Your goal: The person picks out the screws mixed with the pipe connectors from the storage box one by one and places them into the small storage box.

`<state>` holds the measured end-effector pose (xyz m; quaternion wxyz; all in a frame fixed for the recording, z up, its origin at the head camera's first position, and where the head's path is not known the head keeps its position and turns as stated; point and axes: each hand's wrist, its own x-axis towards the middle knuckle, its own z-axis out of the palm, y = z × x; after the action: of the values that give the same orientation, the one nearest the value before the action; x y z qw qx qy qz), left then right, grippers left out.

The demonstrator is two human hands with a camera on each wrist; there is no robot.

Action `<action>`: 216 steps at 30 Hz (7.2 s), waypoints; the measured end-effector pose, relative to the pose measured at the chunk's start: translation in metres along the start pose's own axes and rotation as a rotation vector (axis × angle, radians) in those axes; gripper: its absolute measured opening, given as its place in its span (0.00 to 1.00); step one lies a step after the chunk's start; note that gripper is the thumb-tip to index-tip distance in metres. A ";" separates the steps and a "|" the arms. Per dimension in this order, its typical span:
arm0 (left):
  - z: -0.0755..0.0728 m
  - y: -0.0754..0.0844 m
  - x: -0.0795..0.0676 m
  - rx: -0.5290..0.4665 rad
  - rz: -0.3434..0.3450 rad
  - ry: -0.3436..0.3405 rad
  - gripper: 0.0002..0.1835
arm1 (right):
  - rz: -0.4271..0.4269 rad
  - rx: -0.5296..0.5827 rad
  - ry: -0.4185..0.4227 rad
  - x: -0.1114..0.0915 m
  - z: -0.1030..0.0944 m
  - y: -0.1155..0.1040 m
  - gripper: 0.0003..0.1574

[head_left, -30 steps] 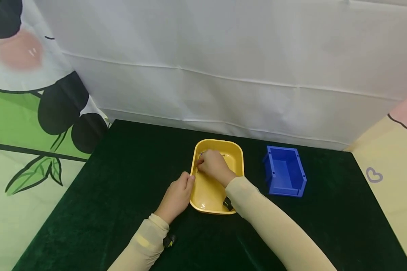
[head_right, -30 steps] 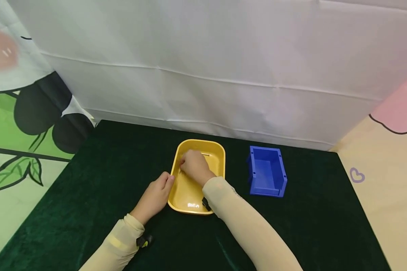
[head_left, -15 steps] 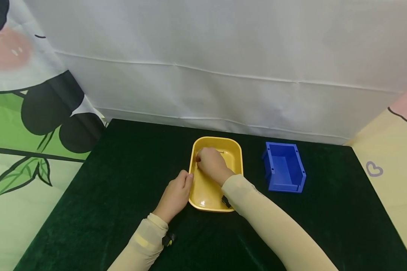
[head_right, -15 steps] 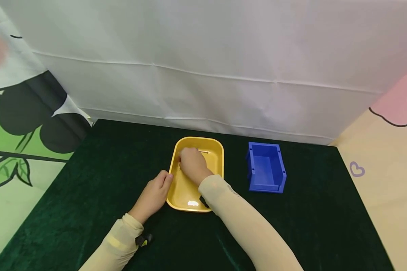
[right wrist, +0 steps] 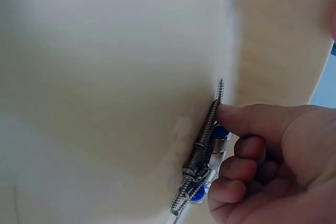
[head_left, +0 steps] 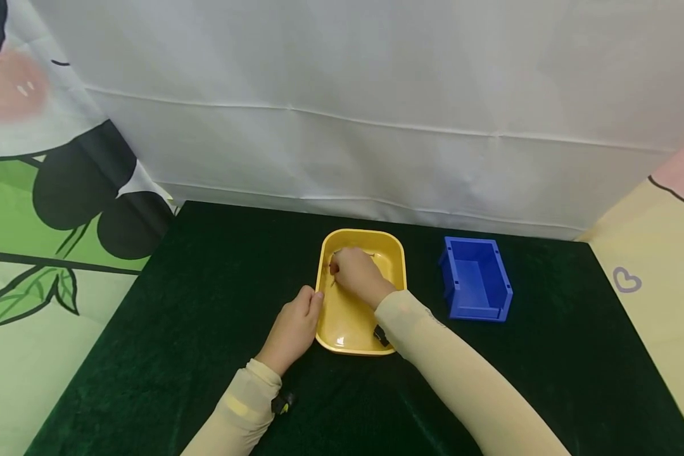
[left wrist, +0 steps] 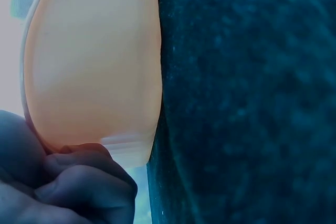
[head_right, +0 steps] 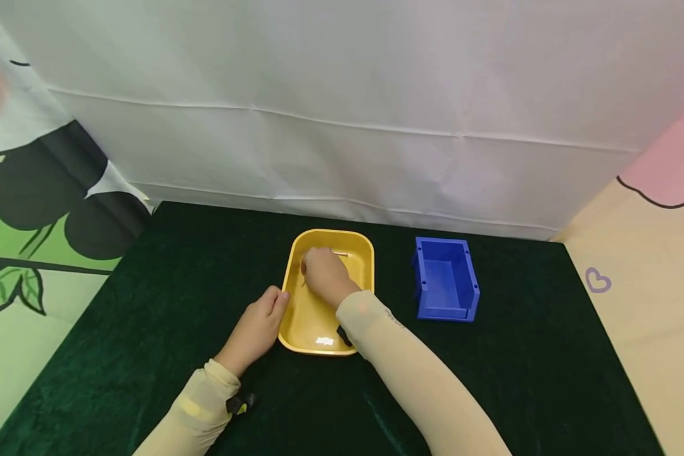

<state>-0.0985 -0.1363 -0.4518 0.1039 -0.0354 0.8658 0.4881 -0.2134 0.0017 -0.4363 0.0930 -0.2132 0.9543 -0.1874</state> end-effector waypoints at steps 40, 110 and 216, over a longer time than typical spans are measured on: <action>0.000 -0.003 -0.002 0.006 0.002 -0.006 0.15 | 0.025 0.234 0.079 -0.045 -0.059 0.007 0.07; 0.002 -0.017 0.002 -0.002 -0.003 -0.003 0.17 | 0.496 0.324 0.408 -0.165 -0.058 0.160 0.13; 0.008 -0.009 -0.001 0.026 -0.023 0.021 0.19 | 0.023 0.379 0.202 -0.037 -0.039 0.015 0.09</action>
<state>-0.0945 -0.1340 -0.4635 0.1009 -0.0488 0.8726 0.4754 -0.1960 0.0428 -0.4029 0.0375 -0.1612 0.9089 -0.3828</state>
